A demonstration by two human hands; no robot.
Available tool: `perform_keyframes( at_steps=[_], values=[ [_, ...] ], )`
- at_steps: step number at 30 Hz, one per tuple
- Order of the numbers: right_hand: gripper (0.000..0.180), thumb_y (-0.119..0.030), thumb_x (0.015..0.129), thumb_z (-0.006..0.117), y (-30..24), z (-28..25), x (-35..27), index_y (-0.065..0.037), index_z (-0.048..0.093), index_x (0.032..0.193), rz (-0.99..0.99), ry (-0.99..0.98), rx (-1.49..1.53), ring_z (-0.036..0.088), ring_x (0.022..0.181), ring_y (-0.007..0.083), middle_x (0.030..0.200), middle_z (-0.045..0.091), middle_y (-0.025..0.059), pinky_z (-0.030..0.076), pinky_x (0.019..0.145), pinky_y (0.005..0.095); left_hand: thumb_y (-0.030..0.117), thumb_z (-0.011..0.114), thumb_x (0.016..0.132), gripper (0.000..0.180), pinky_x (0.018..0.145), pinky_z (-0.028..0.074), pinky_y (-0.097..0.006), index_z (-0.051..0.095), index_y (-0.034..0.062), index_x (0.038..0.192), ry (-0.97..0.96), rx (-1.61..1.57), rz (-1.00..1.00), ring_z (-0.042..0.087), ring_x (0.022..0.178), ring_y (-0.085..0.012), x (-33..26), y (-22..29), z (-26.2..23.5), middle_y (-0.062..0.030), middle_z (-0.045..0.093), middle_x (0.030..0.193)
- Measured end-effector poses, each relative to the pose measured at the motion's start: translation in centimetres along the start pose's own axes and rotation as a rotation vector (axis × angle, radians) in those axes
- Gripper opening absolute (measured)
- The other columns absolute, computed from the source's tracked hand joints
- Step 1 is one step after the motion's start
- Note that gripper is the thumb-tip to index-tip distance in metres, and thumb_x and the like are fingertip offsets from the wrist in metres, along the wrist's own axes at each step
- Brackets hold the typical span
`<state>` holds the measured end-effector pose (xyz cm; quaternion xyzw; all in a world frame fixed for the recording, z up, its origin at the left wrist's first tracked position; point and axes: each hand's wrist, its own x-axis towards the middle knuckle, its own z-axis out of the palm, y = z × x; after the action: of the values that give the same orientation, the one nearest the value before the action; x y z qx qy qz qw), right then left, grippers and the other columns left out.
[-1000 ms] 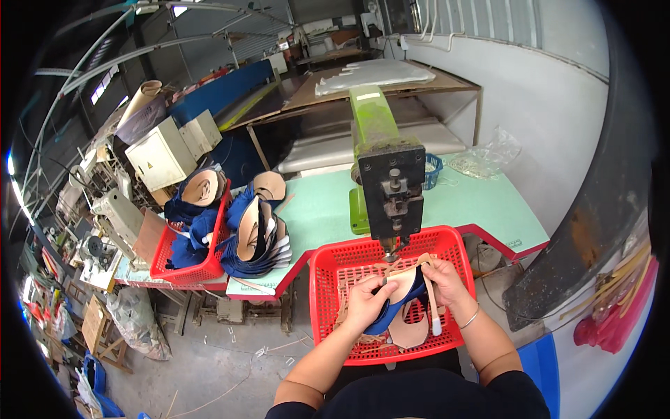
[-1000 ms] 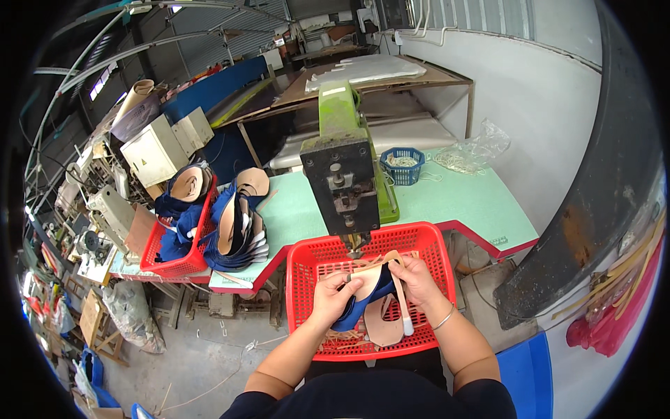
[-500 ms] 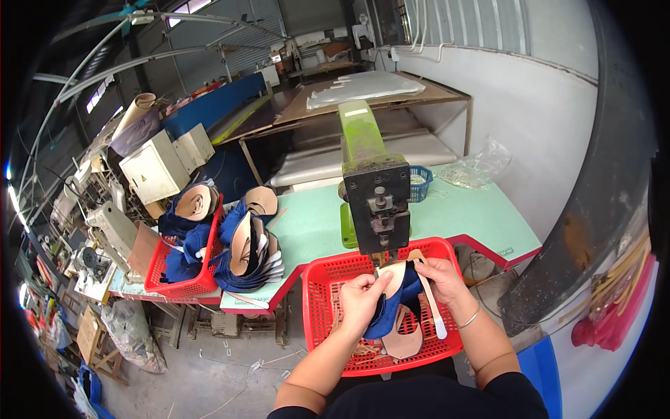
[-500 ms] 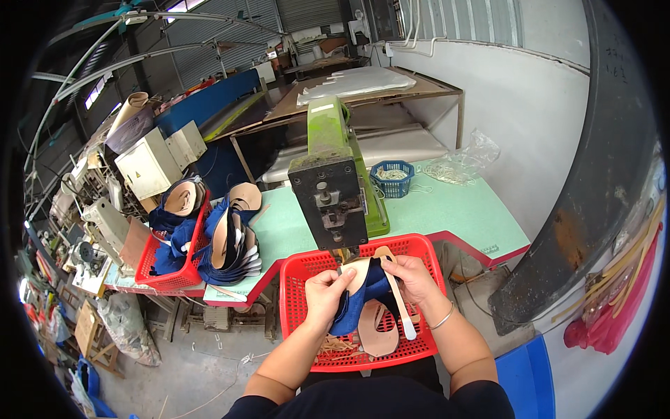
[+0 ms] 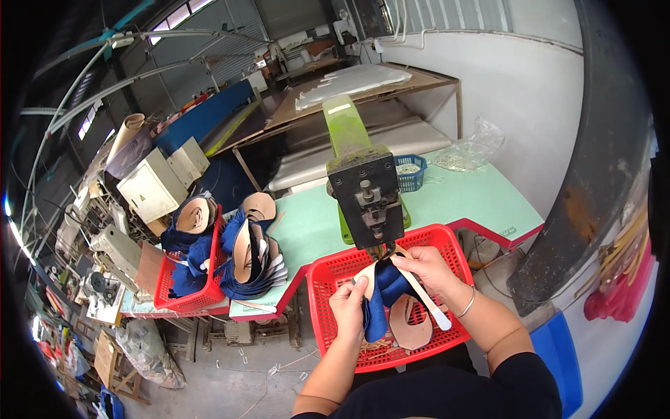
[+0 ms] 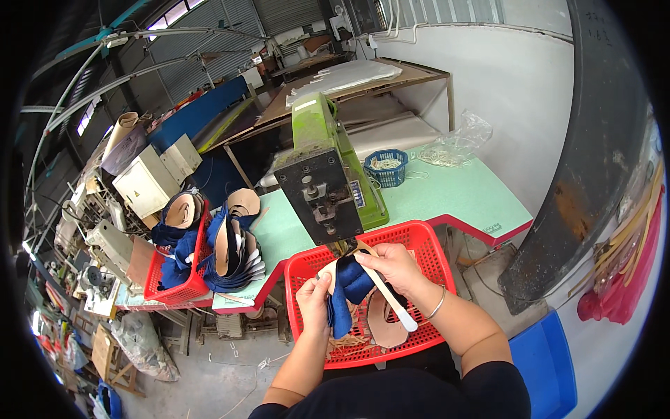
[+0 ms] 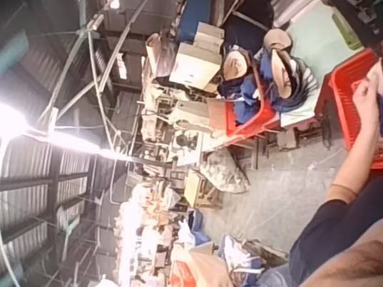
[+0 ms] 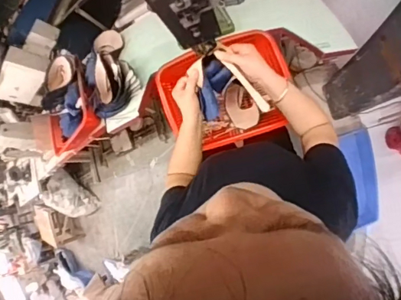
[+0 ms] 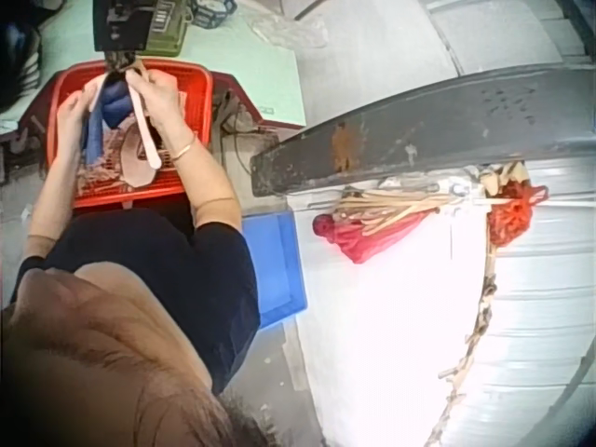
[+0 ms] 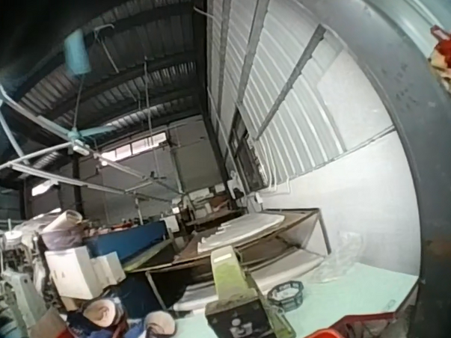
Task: The person assembles blue sandals by attaching white plastic buckles to the straps using a green manual press machine. They pick up a sandal from a red basket, position the buckle under the press, and operate the machine to secure the component. The finished sandals are placed into a second red basket.
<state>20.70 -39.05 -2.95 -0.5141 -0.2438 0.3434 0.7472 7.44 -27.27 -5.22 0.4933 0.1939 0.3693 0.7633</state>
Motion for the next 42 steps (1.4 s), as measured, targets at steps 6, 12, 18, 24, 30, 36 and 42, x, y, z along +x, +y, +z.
perform_keyframes(
  at_steps=[6, 12, 18, 24, 30, 36, 42],
  values=[
    [0.021, -0.022, 0.083, 0.065, -0.1, 1.7, -0.6, -0.001, 0.064, 0.081, 0.038, -0.022, 0.011, 0.053, 0.058, 0.0048, 0.07, 0.06, 0.0002, 0.043, 0.052, 0.0187, 0.017, 0.064, 0.082, 0.019, 0.053, 0.041, -0.021, 0.059, 0.0071, 0.067, -0.011, -0.107, -0.106, 0.052, 0.056, -0.0065, 1.2, -0.4, -2.0, -0.0011, 0.061, 0.069],
    [0.018, -0.018, 0.084, 0.063, 1.2, 2.1, -1.0, -0.001, 0.063, 0.083, -0.064, 0.03, 0.032, 0.055, 0.063, 0.0057, 0.074, 0.062, 0.0012, 0.045, 0.056, 0.0195, 0.021, 0.067, 0.079, 0.025, 0.045, 0.032, -0.02, 0.054, 0.0108, 0.06, -0.065, 0.0, -0.17, 0.042, 0.046, -0.0043, 2.9, 0.2, -2.8, 0.0036, 0.051, 0.055],
    [0.015, -0.014, 0.083, 0.064, 0.9, 3.0, -1.2, 0.0, 0.063, 0.088, -0.018, 0.017, 0.05, 0.058, 0.065, 0.007, 0.077, 0.063, 0.0025, 0.048, 0.058, 0.021, 0.023, 0.068, 0.079, 0.028, 0.043, 0.027, -0.021, 0.053, 0.0125, 0.058, -0.093, 0.055, -0.156, 0.035, 0.045, -0.0033, 3.7, 0.3, -3.8, 0.0063, 0.046, 0.052],
    [0.018, -0.017, 0.081, 0.067, 0.8, 2.9, -0.8, 0.001, 0.064, 0.082, -0.014, 0.056, -0.074, 0.055, 0.06, 0.0058, 0.072, 0.062, 0.002, 0.045, 0.053, 0.0202, 0.023, 0.063, 0.083, 0.019, 0.05, 0.039, -0.02, 0.059, 0.0083, 0.071, -0.032, -0.058, -0.171, 0.049, 0.053, -0.0056, 0.9, -0.2, -2.9, 0.0013, 0.058, 0.064],
    [0.025, -0.022, 0.074, 0.074, -1.1, 2.4, -0.1, 0.001, 0.065, 0.075, -0.014, 0.038, -0.343, 0.054, 0.056, 0.0054, 0.066, 0.062, 0.0033, 0.043, 0.049, 0.0201, 0.029, 0.059, 0.085, 0.033, 0.08, 0.046, -0.029, 0.057, 0.0031, 0.105, -0.29, -0.156, -0.164, 0.058, 0.084, -0.0131, 0.6, -2.7, -4.1, -0.0056, 0.061, 0.094],
    [0.032, -0.027, 0.071, 0.076, -1.6, 2.6, 0.1, 0.002, 0.064, 0.077, -0.091, 0.013, -0.393, 0.058, 0.061, 0.0078, 0.07, 0.064, 0.0061, 0.047, 0.054, 0.0217, 0.017, 0.069, 0.078, 0.031, 0.077, 0.047, -0.026, 0.056, 0.0019, 0.102, -0.591, 0.516, 0.087, 0.058, 0.08, -0.011, 3.3, 1.4, -2.9, -0.0039, 0.061, 0.09],
    [0.037, -0.022, 0.078, 0.07, -0.4, -1.3, 1.1, 0.005, 0.059, 0.101, 0.001, -0.184, -0.338, 0.06, 0.083, 0.0115, 0.092, 0.064, 0.0091, 0.049, 0.07, 0.0241, 0.008, 0.066, 0.081, 0.009, 0.057, 0.047, -0.019, 0.06, 0.0036, 0.087, -0.333, 0.14, -0.129, 0.056, 0.064, -0.0055, 2.5, -0.4, -1.4, -0.0012, 0.062, 0.077]
  ],
)
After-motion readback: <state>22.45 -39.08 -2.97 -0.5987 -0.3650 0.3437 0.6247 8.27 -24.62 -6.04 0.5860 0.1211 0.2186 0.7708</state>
